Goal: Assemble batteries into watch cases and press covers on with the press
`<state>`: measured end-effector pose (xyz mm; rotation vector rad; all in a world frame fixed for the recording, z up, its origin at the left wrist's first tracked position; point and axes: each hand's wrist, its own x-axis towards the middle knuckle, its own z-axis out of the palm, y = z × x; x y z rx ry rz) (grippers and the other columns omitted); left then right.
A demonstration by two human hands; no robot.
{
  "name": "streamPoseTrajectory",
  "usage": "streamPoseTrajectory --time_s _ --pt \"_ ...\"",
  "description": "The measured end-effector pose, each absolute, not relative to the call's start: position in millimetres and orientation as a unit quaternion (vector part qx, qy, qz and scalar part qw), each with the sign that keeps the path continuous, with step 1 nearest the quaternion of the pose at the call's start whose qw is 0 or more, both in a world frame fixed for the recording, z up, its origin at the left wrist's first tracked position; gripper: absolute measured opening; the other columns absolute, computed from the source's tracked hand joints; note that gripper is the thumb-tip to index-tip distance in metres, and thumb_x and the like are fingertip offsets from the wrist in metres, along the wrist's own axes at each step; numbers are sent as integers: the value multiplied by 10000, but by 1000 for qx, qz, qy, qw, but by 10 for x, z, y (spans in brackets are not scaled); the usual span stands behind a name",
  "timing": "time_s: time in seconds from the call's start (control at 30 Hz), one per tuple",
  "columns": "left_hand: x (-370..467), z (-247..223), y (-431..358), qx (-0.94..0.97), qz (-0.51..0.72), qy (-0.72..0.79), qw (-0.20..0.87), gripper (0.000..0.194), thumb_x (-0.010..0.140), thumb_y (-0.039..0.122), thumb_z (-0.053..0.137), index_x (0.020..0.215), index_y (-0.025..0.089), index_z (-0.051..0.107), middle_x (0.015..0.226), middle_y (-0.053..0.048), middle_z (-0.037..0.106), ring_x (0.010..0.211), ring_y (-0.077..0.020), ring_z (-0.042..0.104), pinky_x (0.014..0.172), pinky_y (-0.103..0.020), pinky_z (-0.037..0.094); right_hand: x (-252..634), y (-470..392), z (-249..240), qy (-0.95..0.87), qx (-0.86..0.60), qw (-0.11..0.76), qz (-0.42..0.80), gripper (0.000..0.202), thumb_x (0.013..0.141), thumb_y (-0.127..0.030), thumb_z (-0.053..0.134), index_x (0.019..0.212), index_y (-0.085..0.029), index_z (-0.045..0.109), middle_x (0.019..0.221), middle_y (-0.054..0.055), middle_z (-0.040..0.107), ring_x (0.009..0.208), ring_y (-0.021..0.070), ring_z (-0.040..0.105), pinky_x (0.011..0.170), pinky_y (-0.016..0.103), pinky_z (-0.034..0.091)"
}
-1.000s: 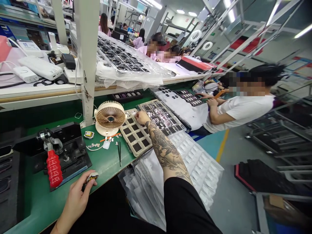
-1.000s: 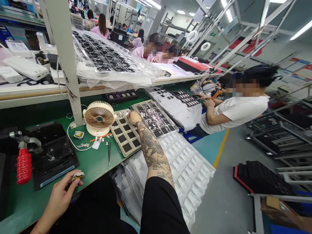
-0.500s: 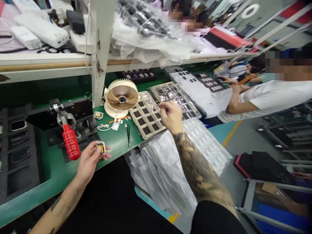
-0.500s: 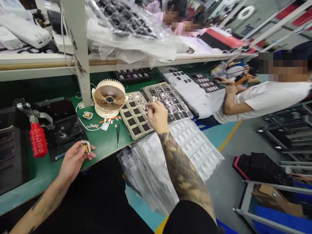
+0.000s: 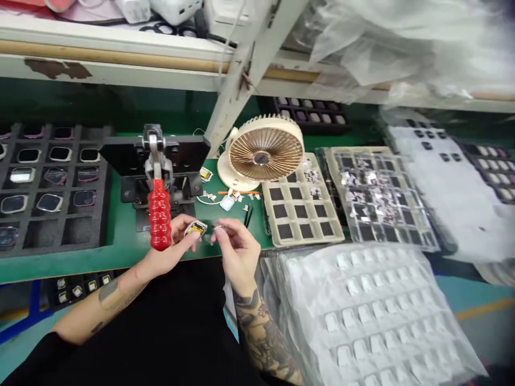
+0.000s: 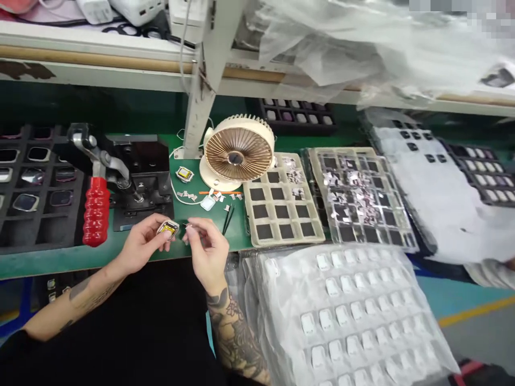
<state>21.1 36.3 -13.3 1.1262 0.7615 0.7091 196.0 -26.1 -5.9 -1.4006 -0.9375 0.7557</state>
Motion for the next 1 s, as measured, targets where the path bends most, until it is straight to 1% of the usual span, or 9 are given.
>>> streamPoseTrajectory --time_s 0.1,0.23,0.33,0.4,0.47,0.57,0.7,0.83,1.0 --pt "159 -180 368 578 309 401 640 232 1068 414 710 1115 189 742 891 -23 722 711 -139 659 676 -267 535 2082 -65 -201 -346 -614 620 344 170 981 -354 821 1079 -219 786 875 7 760 675 117 690 661 259 579" --pt "116 -249 318 650 320 445 526 227 1087 377 676 1203 197 753 1003 -55 754 822 -170 683 757 -292 543 2221 -13 -318 -321 -618 635 336 259 918 -369 884 1067 -211 743 930 22 787 703 129 702 678 271 596" --pt "101 -220 278 711 304 413 481 177 1086 351 694 1172 216 770 946 -28 708 771 -147 621 703 -274 483 2241 -152 -272 -385 -607 603 345 116 967 -305 838 1015 -224 771 949 32 781 794 156 734 747 305 617" --pt "111 -167 270 729 299 392 476 163 1087 335 698 1173 216 769 911 -13 666 717 -130 569 660 -269 448 2214 -248 -198 -456 -583 582 338 36 1000 -225 788 1024 -245 807 991 45 785 911 188 756 833 348 627" --pt "135 -109 279 734 301 378 477 166 1092 324 691 1178 201 761 928 -20 665 719 -130 569 664 -272 453 2172 -302 -127 -515 -553 571 320 156 1007 -149 753 1075 -268 827 1026 50 791 974 208 759 881 381 627" --pt "164 -46 309 748 302 363 467 168 1103 315 669 1156 182 757 941 -39 672 758 -148 604 695 -285 479 2120 -303 -64 -555 -533 568 290 269 1001 -76 726 1128 -289 830 1042 43 793 952 201 753 863 377 622" --pt "145 -18 340 778 287 351 435 167 1118 312 645 1147 191 755 946 -41 662 818 -163 628 752 -297 503 2123 -260 -33 -571 -536 564 262 317 1001 -42 703 1153 -293 824 1054 41 781 954 193 743 853 365 616" --pt "99 -13 336 799 274 343 411 152 1119 310 638 1101 194 735 928 -33 643 829 -169 622 759 -300 500 2164 -238 -12 -629 -513 518 272 346 1016 -29 673 1193 -290 815 1071 46 765 963 184 723 849 359 604" --pt "85 25 316 789 250 349 440 174 1119 292 633 986 198 693 870 -9 619 781 -157 593 734 -289 486 2149 -235 -30 -641 -500 517 269 353 1014 -25 672 1210 -286 808 1058 51 753 948 187 701 839 373 591"
